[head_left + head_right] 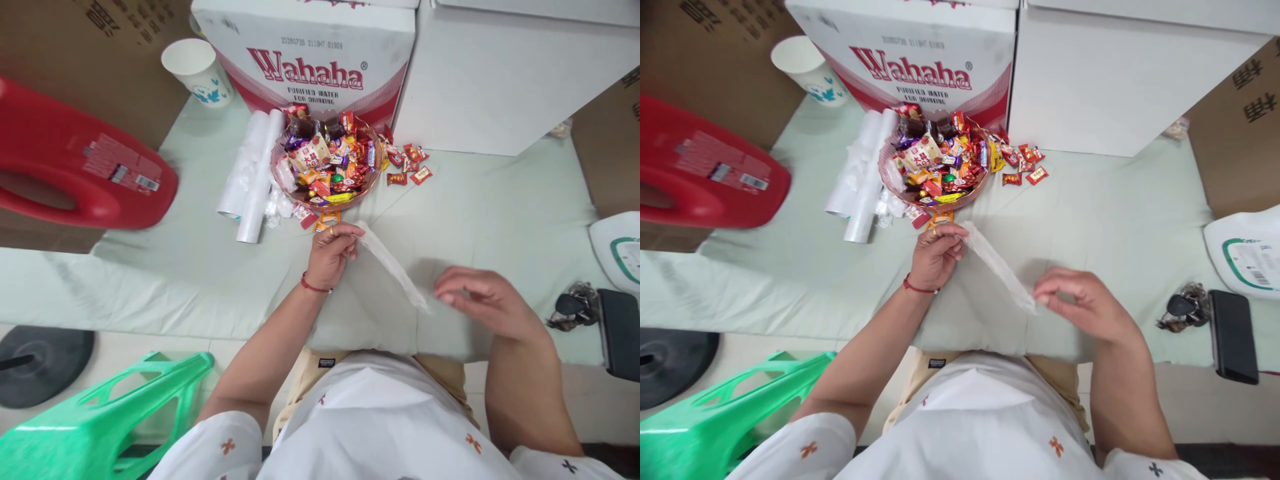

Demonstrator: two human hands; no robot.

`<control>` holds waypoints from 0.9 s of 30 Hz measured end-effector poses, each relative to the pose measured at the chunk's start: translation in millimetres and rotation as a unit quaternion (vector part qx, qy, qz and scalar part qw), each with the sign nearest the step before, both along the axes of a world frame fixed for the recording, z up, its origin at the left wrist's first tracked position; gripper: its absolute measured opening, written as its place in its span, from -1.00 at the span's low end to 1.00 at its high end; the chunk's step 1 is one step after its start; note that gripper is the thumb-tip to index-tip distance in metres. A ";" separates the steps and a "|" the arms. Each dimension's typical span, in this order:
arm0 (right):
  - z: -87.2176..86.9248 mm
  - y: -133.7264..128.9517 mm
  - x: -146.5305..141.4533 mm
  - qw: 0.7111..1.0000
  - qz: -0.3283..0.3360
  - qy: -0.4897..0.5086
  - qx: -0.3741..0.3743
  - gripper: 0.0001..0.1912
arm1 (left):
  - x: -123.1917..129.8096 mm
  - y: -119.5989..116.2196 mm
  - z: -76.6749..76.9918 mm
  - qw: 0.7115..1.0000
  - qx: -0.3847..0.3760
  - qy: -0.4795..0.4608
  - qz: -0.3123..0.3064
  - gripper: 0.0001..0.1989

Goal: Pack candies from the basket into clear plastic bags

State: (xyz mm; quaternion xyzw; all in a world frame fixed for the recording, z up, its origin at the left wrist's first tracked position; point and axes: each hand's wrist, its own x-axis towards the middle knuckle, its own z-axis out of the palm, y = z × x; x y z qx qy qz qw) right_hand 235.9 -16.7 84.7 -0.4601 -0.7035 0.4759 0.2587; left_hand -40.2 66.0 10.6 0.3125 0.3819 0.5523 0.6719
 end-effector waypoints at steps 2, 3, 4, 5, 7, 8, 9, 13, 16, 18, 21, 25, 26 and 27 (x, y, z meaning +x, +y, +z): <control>-3.3 14.6 -16.9 0.992 -0.118 0.009 0.044 -0.82 | 2.1 -0.8 -0.1 1.000 0.013 0.000 -0.009 -0.92; -7.2 22.7 -27.9 0.988 -0.144 0.009 0.055 -0.81 | 2.9 -1.2 -0.7 1.000 0.015 0.000 -0.013 -0.92; -12.6 30.7 -39.8 0.987 -0.151 0.012 0.062 -0.80 | 3.5 -1.7 -1.2 1.000 0.016 0.001 -0.016 -0.93; -19.3 38.2 -51.9 0.986 -0.147 0.014 0.073 -0.81 | 3.9 -2.2 -1.8 1.000 0.015 0.000 -0.021 -0.93; -34.4 49.9 -73.2 0.988 -0.125 0.002 0.096 -0.73 | 3.9 -2.7 -2.3 0.999 0.011 -0.003 -0.035 -0.94; -41.8 53.7 -81.2 0.987 -0.121 -0.001 0.103 -0.77 | 3.5 -2.7 -2.3 0.999 0.009 -0.007 -0.042 -0.95; -48.2 56.1 -86.8 0.987 -0.122 -0.001 0.107 -0.83 | 3.0 -2.5 -2.1 0.999 0.006 -0.013 -0.048 -0.96; -59.4 54.8 -92.2 0.982 -0.176 0.032 0.065 -0.84 | 1.0 -0.4 -0.7 0.998 -0.011 -0.045 -0.051 -0.97; -56.3 50.0 -92.7 0.976 -0.198 0.035 0.081 -0.81 | 1.0 -0.1 0.3 0.996 -0.026 -0.055 -0.070 -0.98; -54.6 47.9 -95.6 0.976 -0.171 0.011 0.137 -0.80 | 1.5 -0.7 0.3 0.994 -0.037 -0.060 -0.085 -0.98; -57.3 47.9 -100.2 0.975 -0.118 -0.017 0.190 -0.84 | 1.2 -1.3 -1.6 0.994 -0.037 -0.062 -0.086 -0.97; -61.2 50.1 -98.2 0.986 -0.111 0.019 0.122 -0.85 | -1.2 0.0 -4.9 0.998 -0.019 -0.033 -0.050 -0.90; -60.7 50.5 -96.7 0.988 -0.118 0.033 0.095 -0.83 | -1.6 0.4 -5.2 0.998 -0.016 -0.027 -0.046 -0.88; -59.6 50.7 -95.1 0.988 -0.126 0.047 0.069 -0.80 | -1.7 0.8 -5.4 0.999 -0.014 -0.024 -0.044 -0.87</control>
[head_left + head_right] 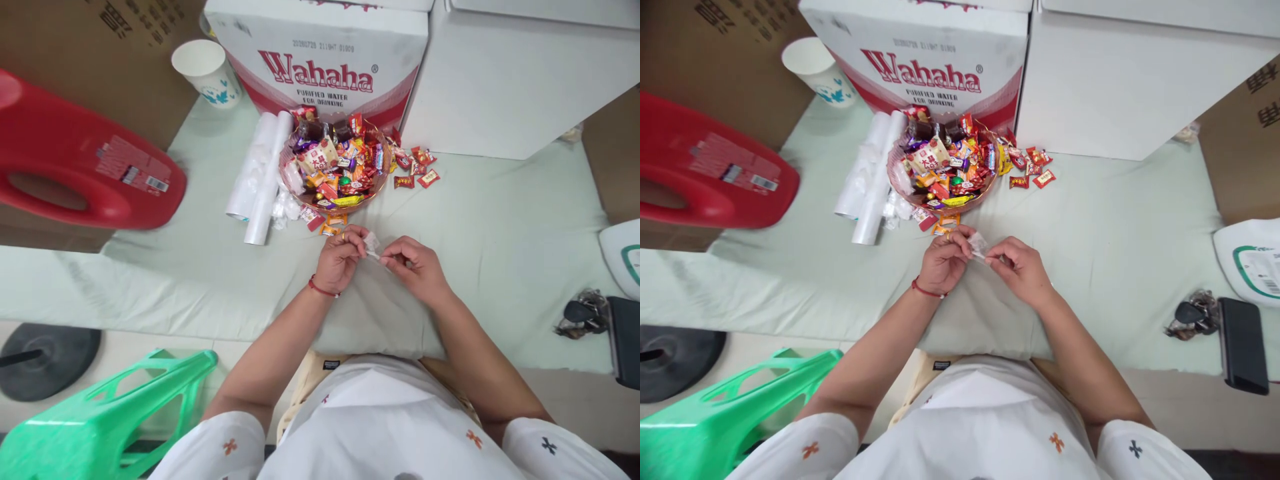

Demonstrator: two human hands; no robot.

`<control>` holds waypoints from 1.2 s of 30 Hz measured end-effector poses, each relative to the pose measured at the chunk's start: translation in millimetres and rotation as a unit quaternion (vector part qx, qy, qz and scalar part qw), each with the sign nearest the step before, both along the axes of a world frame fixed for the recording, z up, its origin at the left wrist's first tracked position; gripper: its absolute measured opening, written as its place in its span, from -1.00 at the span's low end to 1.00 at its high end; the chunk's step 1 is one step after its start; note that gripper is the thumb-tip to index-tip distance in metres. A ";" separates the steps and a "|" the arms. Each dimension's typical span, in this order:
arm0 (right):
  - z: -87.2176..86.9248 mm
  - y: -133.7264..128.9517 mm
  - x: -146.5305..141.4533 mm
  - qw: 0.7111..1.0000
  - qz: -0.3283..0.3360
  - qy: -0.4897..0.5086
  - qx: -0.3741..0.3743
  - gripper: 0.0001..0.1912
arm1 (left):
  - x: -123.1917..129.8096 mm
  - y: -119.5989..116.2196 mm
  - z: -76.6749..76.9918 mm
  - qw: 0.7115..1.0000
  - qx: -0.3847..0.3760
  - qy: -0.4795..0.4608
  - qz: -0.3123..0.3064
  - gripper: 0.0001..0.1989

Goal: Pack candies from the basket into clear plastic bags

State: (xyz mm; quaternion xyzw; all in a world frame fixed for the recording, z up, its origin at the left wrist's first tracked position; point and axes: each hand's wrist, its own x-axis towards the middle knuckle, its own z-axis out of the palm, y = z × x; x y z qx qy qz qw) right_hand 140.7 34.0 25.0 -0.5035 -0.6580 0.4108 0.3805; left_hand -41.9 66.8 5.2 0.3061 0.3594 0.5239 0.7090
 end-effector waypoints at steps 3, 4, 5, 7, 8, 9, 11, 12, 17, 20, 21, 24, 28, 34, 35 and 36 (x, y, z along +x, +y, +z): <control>3.9 0.4 4.4 0.993 -0.017 0.075 -0.087 -0.73 | 0.5 0.9 0.3 1.000 0.003 -0.003 -0.001 -0.88; 4.6 0.7 5.8 0.988 -0.023 0.102 -0.114 -0.71 | 0.6 1.2 0.4 1.000 0.003 -0.008 0.001 -0.89; 4.8 1.0 7.3 0.983 -0.031 0.123 -0.134 -0.70 | 0.5 1.6 0.6 1.000 0.003 -0.014 0.004 -0.90; 3.8 1.8 10.2 0.978 -0.061 0.142 -0.138 -0.70 | -0.8 2.5 1.0 1.000 -0.002 -0.025 0.013 -0.90; 2.9 2.2 11.3 0.979 -0.080 0.140 -0.125 -0.69 | -1.7 2.9 1.3 0.999 -0.008 -0.029 0.018 -0.90; 2.0 2.4 12.1 0.980 -0.099 0.134 -0.108 -0.69 | -2.7 3.4 1.8 0.999 -0.015 -0.032 0.021 -0.90; 0.6 2.1 12.0 0.980 -0.141 0.112 -0.080 -0.68 | -4.4 4.4 2.6 0.999 -0.026 -0.038 0.026 -0.92; 0.2 1.6 11.1 0.979 -0.166 0.096 -0.070 -0.68 | -4.9 4.8 3.0 0.998 -0.029 -0.040 0.027 -0.94; 0.9 0.7 4.9 0.964 -0.263 0.035 -0.019 -0.72 | -3.8 5.0 5.5 0.998 -0.035 -0.040 0.022 -0.92; 4.5 2.5 3.2 0.953 -0.293 0.075 -0.025 -0.74 | -2.3 -1.9 12.1 0.996 -0.065 -0.046 0.030 -0.66; 6.7 2.8 2.4 0.949 -0.304 0.083 -0.025 -0.74 | -1.4 -6.8 15.5 0.996 -0.078 -0.040 0.034 -0.59; 15.3 0.5 -3.5 0.938 -0.339 0.070 0.003 -0.75 | 4.8 -28.6 27.6 0.993 -0.108 0.028 0.038 -0.61; 21.7 -10.0 -22.3 0.942 -0.330 0.043 0.042 -0.80 | 23.7 -57.3 39.0 0.991 -0.112 0.070 -0.032 -0.44; 20.4 -19.2 -38.0 0.950 -0.301 0.083 0.009 -0.79 | 47.8 -59.7 20.8 0.990 -0.074 0.111 0.055 -0.52; 20.7 -17.2 -34.9 0.946 -0.303 0.115 -0.012 -0.76 | 48.4 -58.3 16.7 0.988 -0.069 0.118 0.071 -0.50; 21.2 -14.4 -30.2 0.940 -0.303 0.153 -0.038 -0.74 | 48.1 -57.3 13.5 0.987 -0.070 0.123 0.075 -0.48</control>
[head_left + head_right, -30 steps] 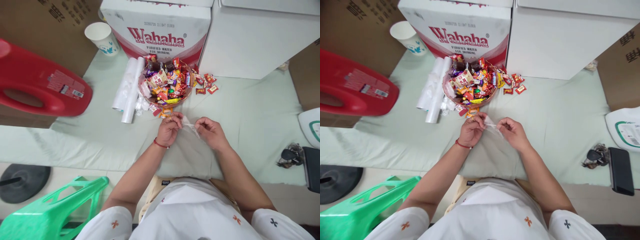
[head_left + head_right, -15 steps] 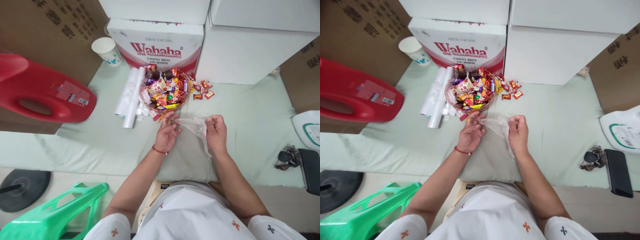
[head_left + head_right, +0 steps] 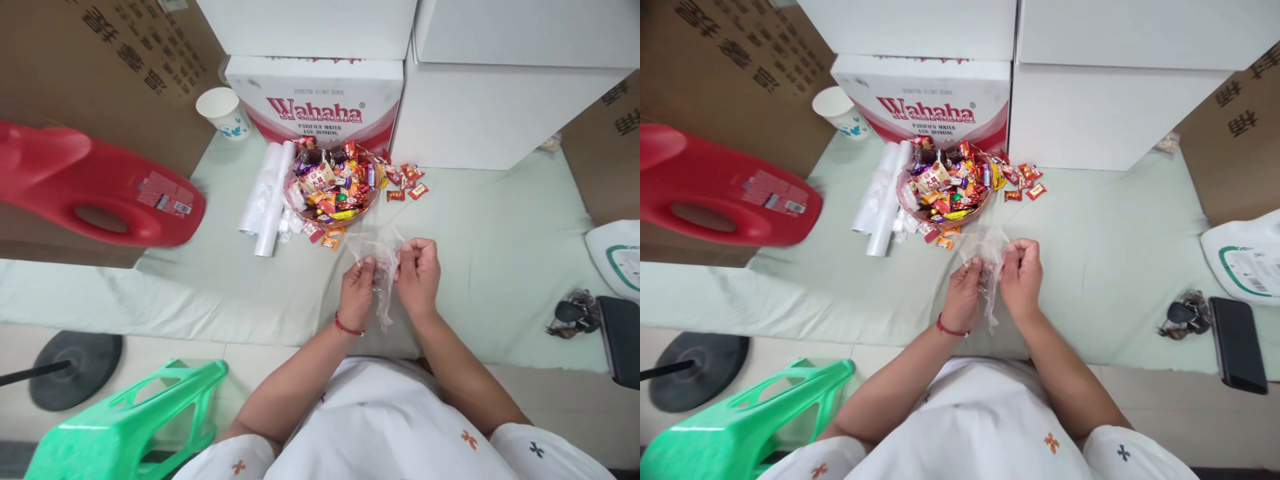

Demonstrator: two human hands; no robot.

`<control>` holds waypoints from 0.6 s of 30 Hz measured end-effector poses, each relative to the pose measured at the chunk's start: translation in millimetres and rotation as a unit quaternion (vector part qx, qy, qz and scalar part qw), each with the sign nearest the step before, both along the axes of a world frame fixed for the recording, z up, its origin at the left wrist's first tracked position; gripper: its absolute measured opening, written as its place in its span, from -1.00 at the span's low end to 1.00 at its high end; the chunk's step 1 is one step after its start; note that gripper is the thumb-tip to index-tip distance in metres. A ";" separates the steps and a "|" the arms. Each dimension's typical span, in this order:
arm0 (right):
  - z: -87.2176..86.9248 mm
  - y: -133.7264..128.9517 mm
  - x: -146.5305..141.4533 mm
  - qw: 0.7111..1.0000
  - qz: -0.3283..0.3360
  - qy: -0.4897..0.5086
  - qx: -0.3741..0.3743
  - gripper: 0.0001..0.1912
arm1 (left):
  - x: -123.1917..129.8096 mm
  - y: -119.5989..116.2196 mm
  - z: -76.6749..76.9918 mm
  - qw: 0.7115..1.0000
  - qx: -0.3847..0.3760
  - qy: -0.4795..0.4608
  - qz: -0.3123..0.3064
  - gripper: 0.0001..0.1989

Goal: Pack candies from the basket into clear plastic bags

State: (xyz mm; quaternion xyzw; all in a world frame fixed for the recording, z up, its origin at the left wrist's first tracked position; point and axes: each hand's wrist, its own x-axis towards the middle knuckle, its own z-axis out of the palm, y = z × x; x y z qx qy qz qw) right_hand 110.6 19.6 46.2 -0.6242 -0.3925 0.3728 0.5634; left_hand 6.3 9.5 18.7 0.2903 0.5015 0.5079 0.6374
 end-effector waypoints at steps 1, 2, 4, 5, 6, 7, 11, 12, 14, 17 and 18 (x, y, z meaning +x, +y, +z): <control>0.4 3.5 6.1 0.999 0.003 0.047 -0.015 -0.70 | -1.1 0.5 -2.2 1.000 -0.008 0.006 -0.004 -0.47; 0.4 7.1 13.2 0.995 0.007 0.090 -0.031 -0.68 | -2.7 0.7 -3.5 1.000 -0.019 0.014 -0.012 -0.46; -1.0 13.0 27.6 0.986 0.012 0.154 -0.060 -0.62 | -6.3 0.6 -3.9 0.998 -0.046 0.036 -0.024 -0.46; -2.6 14.2 33.7 0.982 0.014 0.175 -0.072 -0.60 | -7.9 0.7 -3.7 0.997 -0.054 0.047 -0.022 -0.46; -4.7 13.9 38.3 0.978 0.016 0.194 -0.081 -0.57 | -9.0 1.0 -3.6 0.997 -0.055 0.058 -0.017 -0.45; -7.2 11.8 41.1 0.973 0.022 0.211 -0.091 -0.55 | -9.7 1.6 -3.8 0.996 -0.051 0.067 -0.011 -0.44; -16.6 -10.2 32.7 0.957 0.092 0.232 -0.146 -0.43 | -6.8 3.8 -7.5 0.996 -0.026 0.083 0.021 -0.44; -18.2 -16.5 27.7 0.957 0.111 0.216 -0.157 -0.41 | -5.2 3.9 -8.3 0.996 -0.022 0.082 0.026 -0.44; -19.8 -25.5 18.8 0.961 0.132 0.177 -0.165 -0.45 | -2.4 4.0 -8.8 0.997 -0.017 0.075 0.030 -0.45; -19.2 -26.4 16.5 0.970 0.110 0.142 -0.162 -0.59 | -2.7 5.9 -6.0 0.998 -0.021 0.056 0.019 -0.46; -18.4 -24.4 19.2 0.973 0.096 0.134 -0.160 -0.60 | -4.5 7.5 -4.4 0.998 -0.026 0.049 0.010 -0.45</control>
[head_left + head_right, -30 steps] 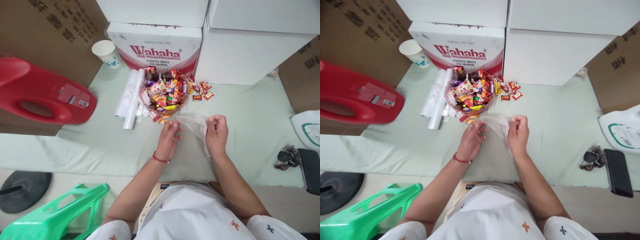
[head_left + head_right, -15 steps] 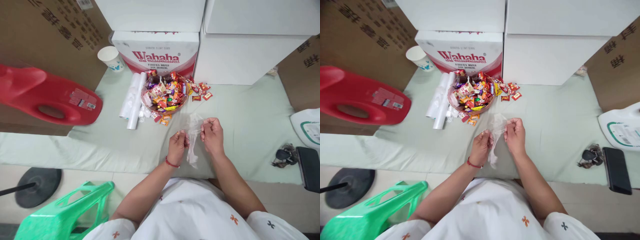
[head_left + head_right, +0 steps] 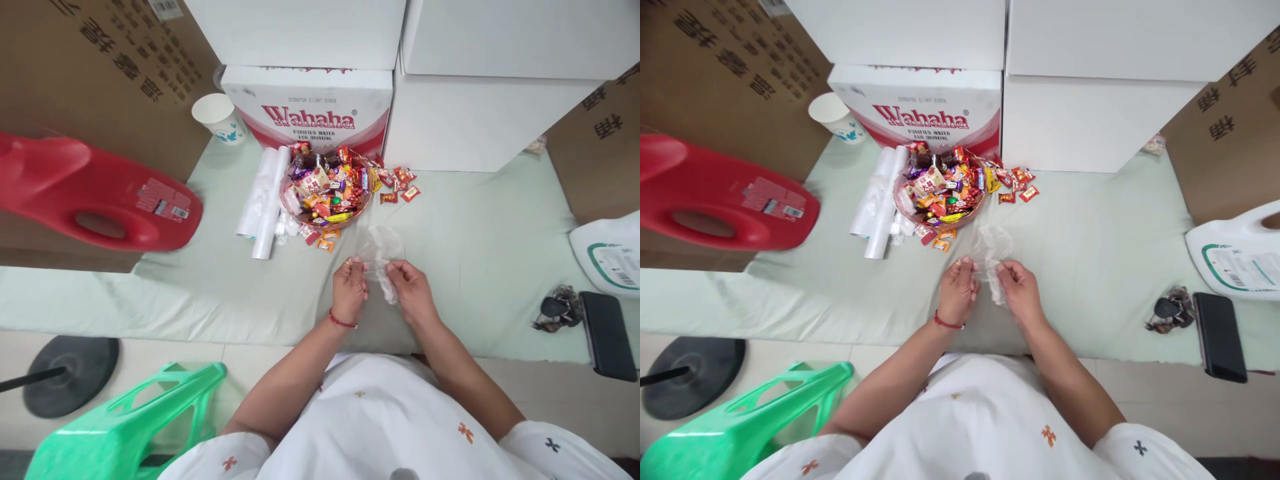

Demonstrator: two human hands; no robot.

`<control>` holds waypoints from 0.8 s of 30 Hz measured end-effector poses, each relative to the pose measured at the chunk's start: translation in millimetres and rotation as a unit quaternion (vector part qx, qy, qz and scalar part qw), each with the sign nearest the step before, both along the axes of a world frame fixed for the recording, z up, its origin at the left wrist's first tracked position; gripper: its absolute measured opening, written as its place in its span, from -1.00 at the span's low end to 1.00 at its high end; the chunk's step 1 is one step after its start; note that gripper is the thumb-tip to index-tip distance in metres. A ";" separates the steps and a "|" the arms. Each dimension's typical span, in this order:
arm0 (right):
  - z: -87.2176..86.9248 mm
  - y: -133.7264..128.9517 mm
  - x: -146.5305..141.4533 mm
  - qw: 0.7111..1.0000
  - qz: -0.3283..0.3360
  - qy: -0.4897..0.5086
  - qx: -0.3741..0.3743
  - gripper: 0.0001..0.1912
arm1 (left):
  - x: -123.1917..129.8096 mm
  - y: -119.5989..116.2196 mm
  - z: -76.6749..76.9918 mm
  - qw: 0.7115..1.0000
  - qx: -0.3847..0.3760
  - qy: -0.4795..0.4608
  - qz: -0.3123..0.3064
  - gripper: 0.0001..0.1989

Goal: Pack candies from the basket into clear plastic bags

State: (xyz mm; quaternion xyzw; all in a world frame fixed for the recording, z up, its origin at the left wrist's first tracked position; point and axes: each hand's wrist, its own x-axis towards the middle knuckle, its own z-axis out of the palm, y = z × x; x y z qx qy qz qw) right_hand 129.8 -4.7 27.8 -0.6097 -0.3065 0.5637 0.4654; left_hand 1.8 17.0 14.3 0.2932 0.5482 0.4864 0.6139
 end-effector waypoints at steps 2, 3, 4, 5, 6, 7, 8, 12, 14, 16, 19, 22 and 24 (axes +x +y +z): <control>1.5 4.5 8.5 1.000 -0.014 -0.021 0.006 -0.62 | -5.5 4.0 3.5 0.999 -0.022 -0.022 -0.030 -0.45; 2.1 6.0 13.1 0.999 -0.016 -0.032 0.011 -0.63 | -8.6 5.7 5.4 0.997 -0.036 -0.039 -0.046 -0.45; 2.4 6.7 17.1 0.999 -0.017 -0.047 0.018 -0.64 | -11.4 6.8 7.4 0.995 -0.052 -0.058 -0.061 -0.45; 2.5 6.4 20.3 0.997 -0.020 -0.069 0.027 -0.65 | -13.7 6.9 9.6 0.992 -0.072 -0.077 -0.075 -0.44; 2.4 5.3 22.3 0.994 -0.025 -0.096 0.039 -0.65 | -15.1 6.0 12.1 0.987 -0.096 -0.096 -0.090 -0.41; 2.3 3.5 23.2 0.990 -0.029 -0.128 0.052 -0.67 | -15.4 4.0 14.7 0.980 -0.123 -0.111 -0.107 -0.38; 2.1 1.1 23.1 0.983 -0.031 -0.166 0.068 -0.68 | -14.4 1.1 17.4 0.974 -0.149 -0.120 -0.124 -0.34; 1.2 -9.1 16.4 0.935 -0.014 -0.324 0.147 -0.73 | 0.4 -11.1 25.3 0.961 -0.212 -0.117 -0.132 -0.26; 0.0 -12.5 12.2 0.910 0.000 -0.373 0.181 -0.73 | 10.8 -12.4 24.6 0.972 -0.199 -0.084 -0.091 -0.38; -2.4 -14.0 9.5 0.904 0.002 -0.383 0.191 -0.73 | 19.5 -9.6 20.4 0.983 -0.173 -0.043 -0.048 -0.55; -8.9 -13.9 10.8 0.941 -0.016 -0.308 0.137 -0.71 | 25.2 -3.4 11.1 0.990 -0.140 0.020 -0.001 -0.63; -14.4 -16.0 18.9 0.972 -0.041 -0.220 0.070 -0.69 | 21.8 -1.7 3.3 0.992 -0.113 0.055 0.018 -0.62; -13.8 -20.7 24.9 0.963 -0.068 -0.247 0.080 -0.70 | 17.4 -3.6 0.3 0.993 -0.091 0.065 0.023 -0.61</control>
